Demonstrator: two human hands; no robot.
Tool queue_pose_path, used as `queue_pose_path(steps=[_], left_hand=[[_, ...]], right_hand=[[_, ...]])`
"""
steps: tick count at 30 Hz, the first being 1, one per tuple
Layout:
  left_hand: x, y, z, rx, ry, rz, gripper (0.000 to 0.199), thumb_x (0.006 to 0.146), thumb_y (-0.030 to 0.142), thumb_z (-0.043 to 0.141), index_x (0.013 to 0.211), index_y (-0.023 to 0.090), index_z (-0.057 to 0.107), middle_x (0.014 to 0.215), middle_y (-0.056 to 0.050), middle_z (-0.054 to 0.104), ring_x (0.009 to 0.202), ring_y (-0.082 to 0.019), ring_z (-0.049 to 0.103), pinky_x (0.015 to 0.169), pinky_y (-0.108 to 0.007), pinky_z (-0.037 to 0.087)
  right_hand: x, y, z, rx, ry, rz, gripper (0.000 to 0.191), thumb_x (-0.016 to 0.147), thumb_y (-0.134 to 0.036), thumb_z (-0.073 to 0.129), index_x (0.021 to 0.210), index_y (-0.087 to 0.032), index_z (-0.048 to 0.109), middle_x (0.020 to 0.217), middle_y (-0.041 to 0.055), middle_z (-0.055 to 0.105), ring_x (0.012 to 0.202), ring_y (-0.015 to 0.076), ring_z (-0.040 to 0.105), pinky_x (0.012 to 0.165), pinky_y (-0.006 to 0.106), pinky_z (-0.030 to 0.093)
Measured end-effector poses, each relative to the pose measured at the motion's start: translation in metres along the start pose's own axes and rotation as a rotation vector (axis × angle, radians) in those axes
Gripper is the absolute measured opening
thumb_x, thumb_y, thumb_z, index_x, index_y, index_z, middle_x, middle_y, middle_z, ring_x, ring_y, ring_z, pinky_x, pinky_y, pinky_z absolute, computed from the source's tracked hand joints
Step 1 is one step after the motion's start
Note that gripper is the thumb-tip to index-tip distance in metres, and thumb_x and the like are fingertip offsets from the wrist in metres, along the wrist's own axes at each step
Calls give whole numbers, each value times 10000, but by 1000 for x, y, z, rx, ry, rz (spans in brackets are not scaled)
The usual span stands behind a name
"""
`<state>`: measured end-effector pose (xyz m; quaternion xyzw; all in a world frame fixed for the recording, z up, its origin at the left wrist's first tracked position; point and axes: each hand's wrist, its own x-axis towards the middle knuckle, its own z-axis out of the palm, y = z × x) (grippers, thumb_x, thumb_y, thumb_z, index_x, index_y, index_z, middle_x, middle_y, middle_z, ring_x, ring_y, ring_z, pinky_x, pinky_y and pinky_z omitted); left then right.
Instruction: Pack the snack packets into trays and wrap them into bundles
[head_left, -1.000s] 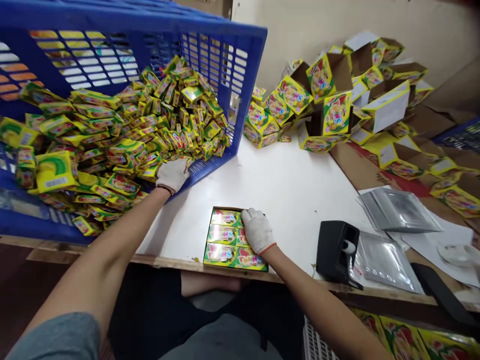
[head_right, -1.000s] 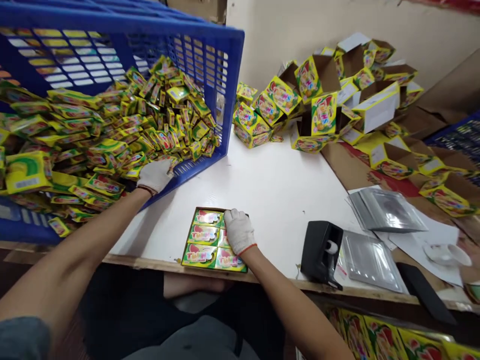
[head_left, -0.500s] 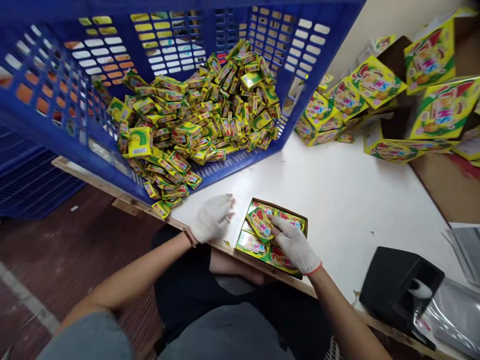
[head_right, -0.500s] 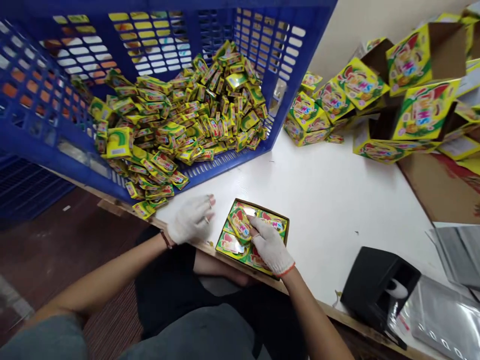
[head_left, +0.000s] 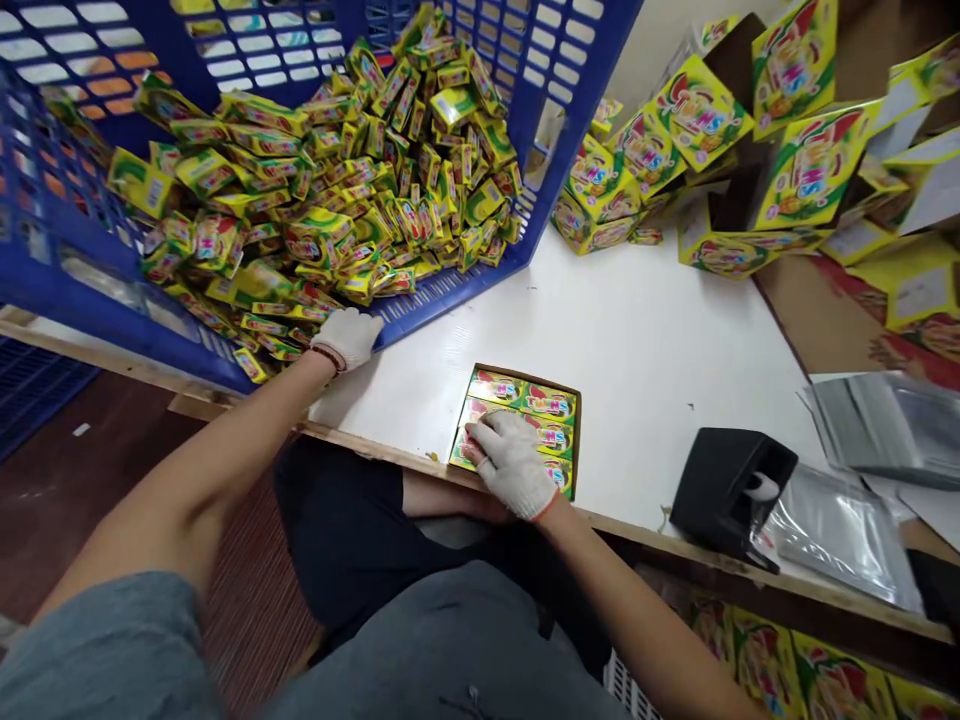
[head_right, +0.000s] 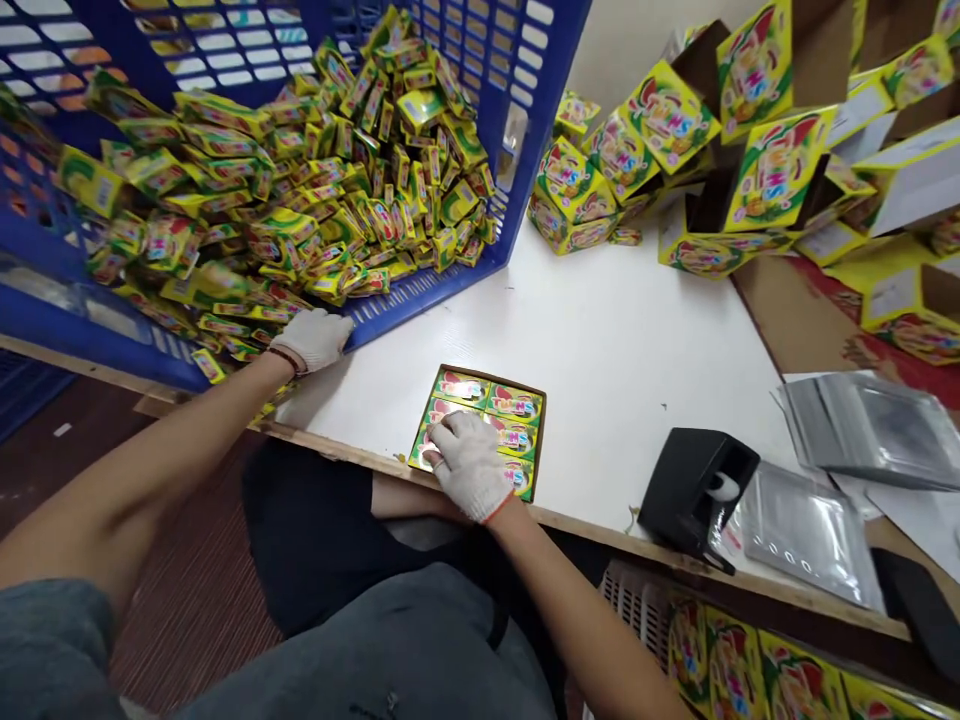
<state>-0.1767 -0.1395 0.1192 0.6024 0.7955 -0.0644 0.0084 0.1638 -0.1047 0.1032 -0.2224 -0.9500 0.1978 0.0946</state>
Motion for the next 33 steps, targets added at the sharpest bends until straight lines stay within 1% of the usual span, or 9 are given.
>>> queue_pose_path(steps=[3,6,10,13,16,20,25,29,33], left_hand=[[-2,28,-16,-21,93,37,396,860,448,649,1066,111,626,954,-92,668,901,-218,552,818,-331,398],[-11,81,-32,-155,242,149,627,833,608,626,1240,133,575,1026,-104,671,960,-252,587,849,-352,414],[-32,155,-38,-322,271,451,691,821,600,634,1325,137,537,1094,-125,671,1013,-284,600,901,-401,413],[-45,177,-24,-365,210,511,771,767,574,702,1369,135,504,1167,-139,658,1053,-305,589,933,-445,423],[-51,174,0,-568,294,433,629,877,448,616,1399,130,468,1246,-151,623,1144,-286,567,990,-456,450],[-53,173,28,-788,480,436,493,960,264,468,1437,151,417,1398,-170,526,1326,-245,483,1087,-449,441],[-41,165,36,-822,562,276,478,959,201,406,1436,193,429,1530,-138,406,1430,-237,377,1168,-460,367],[-25,108,40,-565,352,0,462,860,244,557,1314,162,560,1444,-155,497,1374,-315,418,1150,-511,341],[-15,62,51,-416,84,23,482,767,305,662,1220,148,616,1244,-163,619,1178,-329,548,1038,-476,412]], right_hand=[[5,-6,4,-78,-27,51,238,937,-391,572,1081,-237,681,1106,94,614,1046,276,506,869,396,376],[5,-3,6,-9,-12,55,201,912,-356,591,1037,-217,664,1082,99,617,1028,274,512,871,395,389],[-5,21,9,373,303,254,180,894,-245,455,981,-188,602,991,86,629,940,229,564,872,372,440],[-14,43,6,594,508,556,205,839,-247,430,984,-192,564,972,72,639,881,223,595,832,377,474],[-12,52,-1,609,514,531,220,831,-247,446,1009,-200,566,1000,70,643,921,226,599,861,383,479],[15,45,-3,460,480,202,204,888,-234,451,1025,-202,599,1033,86,619,1022,235,568,943,399,454],[39,34,3,257,324,16,212,921,-211,478,986,-186,678,994,93,626,942,229,574,855,364,456],[35,32,9,40,192,-56,218,916,-201,513,948,-197,728,878,84,642,851,231,566,753,355,420],[34,31,13,7,180,-40,209,917,-224,530,963,-200,732,900,89,648,868,239,566,763,366,422]])
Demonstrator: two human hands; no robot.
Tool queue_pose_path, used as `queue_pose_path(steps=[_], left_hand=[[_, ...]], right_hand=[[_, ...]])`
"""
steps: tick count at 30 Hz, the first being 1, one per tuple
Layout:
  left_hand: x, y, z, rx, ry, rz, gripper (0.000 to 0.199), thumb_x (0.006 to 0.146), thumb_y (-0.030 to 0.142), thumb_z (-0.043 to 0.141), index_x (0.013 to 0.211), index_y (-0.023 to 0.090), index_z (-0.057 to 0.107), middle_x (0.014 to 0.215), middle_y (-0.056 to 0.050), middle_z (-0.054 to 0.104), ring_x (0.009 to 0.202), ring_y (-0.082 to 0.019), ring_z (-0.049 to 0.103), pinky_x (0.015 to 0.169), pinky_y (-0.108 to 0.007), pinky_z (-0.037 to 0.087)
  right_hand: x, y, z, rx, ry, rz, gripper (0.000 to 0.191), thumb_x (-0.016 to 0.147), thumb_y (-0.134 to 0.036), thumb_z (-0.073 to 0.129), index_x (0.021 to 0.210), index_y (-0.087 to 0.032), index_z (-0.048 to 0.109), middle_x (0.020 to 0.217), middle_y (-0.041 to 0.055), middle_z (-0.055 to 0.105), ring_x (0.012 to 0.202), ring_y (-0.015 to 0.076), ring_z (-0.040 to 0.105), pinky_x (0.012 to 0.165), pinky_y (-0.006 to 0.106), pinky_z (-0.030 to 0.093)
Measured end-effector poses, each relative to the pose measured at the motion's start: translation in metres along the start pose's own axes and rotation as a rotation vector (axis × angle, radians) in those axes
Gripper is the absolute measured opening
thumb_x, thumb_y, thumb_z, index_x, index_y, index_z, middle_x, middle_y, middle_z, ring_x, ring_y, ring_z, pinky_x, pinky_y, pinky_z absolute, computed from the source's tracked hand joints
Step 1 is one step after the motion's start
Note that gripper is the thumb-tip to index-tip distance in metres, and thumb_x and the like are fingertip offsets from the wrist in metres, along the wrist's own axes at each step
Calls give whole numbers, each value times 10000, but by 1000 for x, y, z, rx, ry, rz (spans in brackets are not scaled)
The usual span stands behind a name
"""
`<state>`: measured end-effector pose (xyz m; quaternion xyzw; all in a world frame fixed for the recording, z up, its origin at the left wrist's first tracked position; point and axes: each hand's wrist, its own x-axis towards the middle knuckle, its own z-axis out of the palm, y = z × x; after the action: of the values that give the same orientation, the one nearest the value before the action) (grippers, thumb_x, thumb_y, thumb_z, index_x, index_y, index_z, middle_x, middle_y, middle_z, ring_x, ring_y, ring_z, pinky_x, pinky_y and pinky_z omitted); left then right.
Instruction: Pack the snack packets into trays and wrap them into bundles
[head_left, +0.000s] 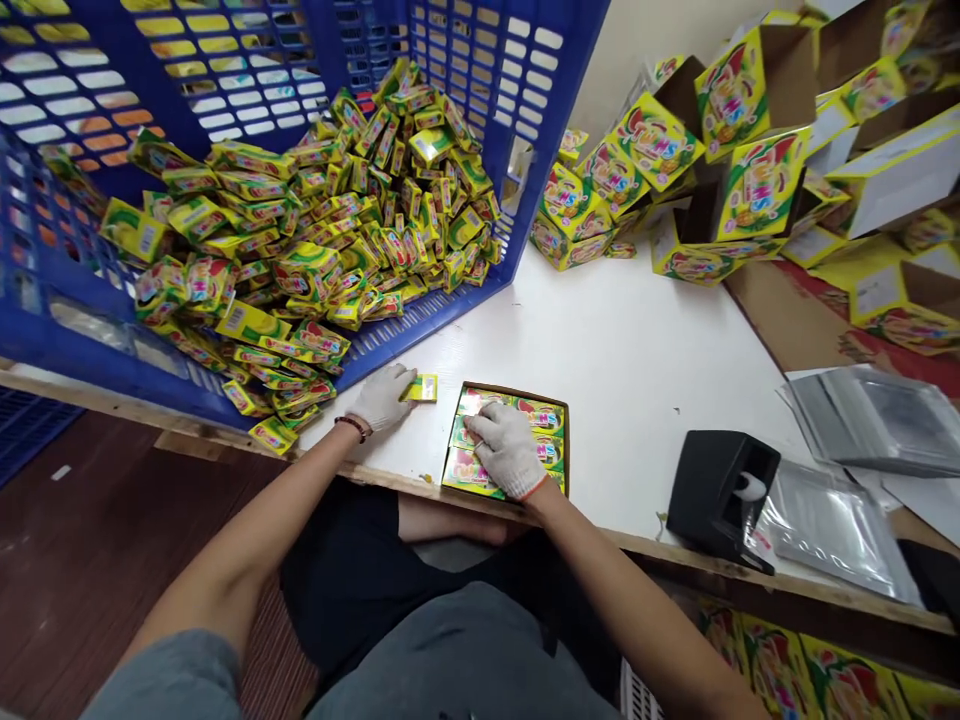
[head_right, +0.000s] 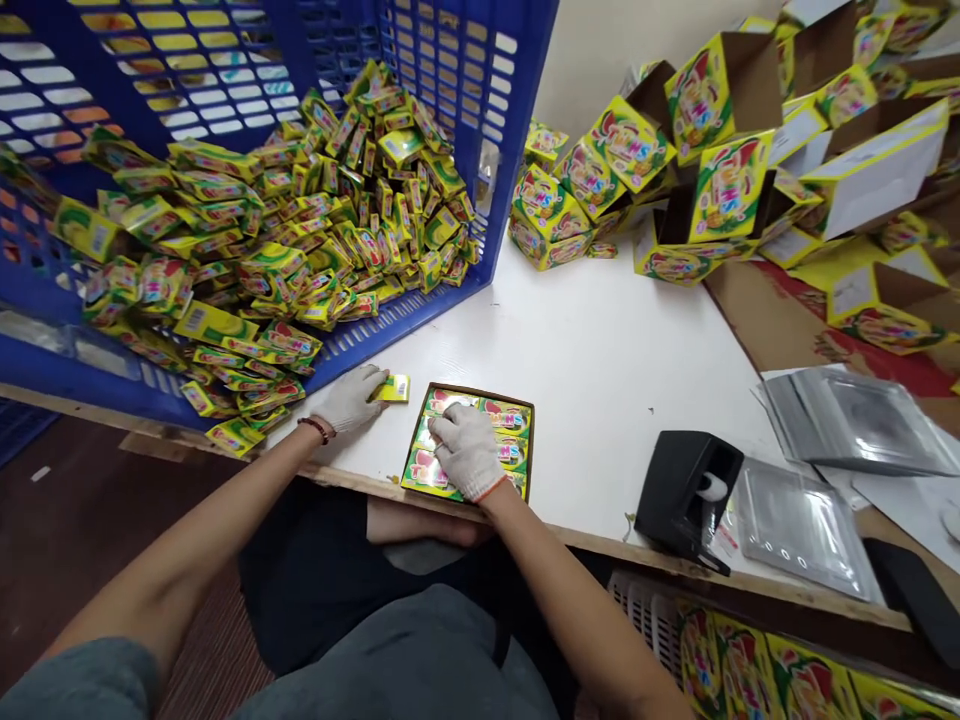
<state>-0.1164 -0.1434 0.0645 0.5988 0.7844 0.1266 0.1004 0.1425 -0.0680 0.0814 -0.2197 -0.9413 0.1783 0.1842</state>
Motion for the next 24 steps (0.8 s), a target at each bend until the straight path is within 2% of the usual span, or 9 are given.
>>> queue_pose_path(steps=[3,5,8,10,13,16,19,21,24], left_hand=[[-3,2,-3,-223,64,-57,391,863,381,552,1174,156,629,1121,-123,670,1031,-259,605,925,-367,459],[-10,21,-10,-446,137,-79,395,922,448,452,1106,156,644,1049,-94,686,954,-226,615,850,-326,467],[-17,62,-22,-660,134,-29,454,946,525,378,929,162,651,899,-50,674,825,-185,595,736,-287,459],[-14,89,-26,-693,98,5,466,943,552,378,839,173,630,807,-26,645,756,-167,572,691,-277,451],[-1,115,-22,-642,134,-26,386,942,480,407,837,180,626,772,-25,640,735,-171,581,725,-301,477],[9,123,-4,-615,246,-87,291,923,338,444,1035,167,652,1017,-83,701,972,-214,636,923,-366,497],[7,121,20,-670,222,-105,388,914,263,441,1237,139,615,1300,-126,636,1244,-237,564,1117,-408,413],[-1,118,34,-727,186,-104,450,921,253,428,1330,127,568,1427,-133,552,1355,-233,486,1189,-409,347],[-14,114,49,-789,205,-75,504,934,270,429,1419,151,495,1574,-110,370,1470,-226,328,1249,-415,241]], right_hand=[[-3,3,0,167,107,15,235,947,-229,485,1018,-189,705,934,85,644,902,226,580,818,366,461],[-6,6,-2,274,265,34,271,954,-230,466,1141,-182,657,1022,98,632,982,229,583,893,382,476],[-5,8,-10,328,443,24,390,935,-248,505,1320,-201,551,1232,133,562,1191,262,522,1017,441,443],[2,11,-15,354,426,-11,418,917,-254,534,1333,-218,540,1284,135,535,1237,268,499,1026,448,444],[14,18,-17,398,351,51,301,905,-226,511,1181,-220,633,1074,94,609,1048,234,586,924,394,496],[22,28,-12,370,334,229,222,907,-227,485,1001,-208,685,905,66,620,917,226,595,871,379,500],[24,35,-3,267,357,348,217,908,-254,495,927,-203,705,943,83,626,950,236,583,881,386,489],[25,34,2,189,332,334,208,897,-251,517,925,-193,716,1031,105,639,1020,245,578,927,393,473],[25,25,7,78,180,205,253,916,-232,497,1030,-163,712,1173,125,663,1210,281,531,1033,434,404]])
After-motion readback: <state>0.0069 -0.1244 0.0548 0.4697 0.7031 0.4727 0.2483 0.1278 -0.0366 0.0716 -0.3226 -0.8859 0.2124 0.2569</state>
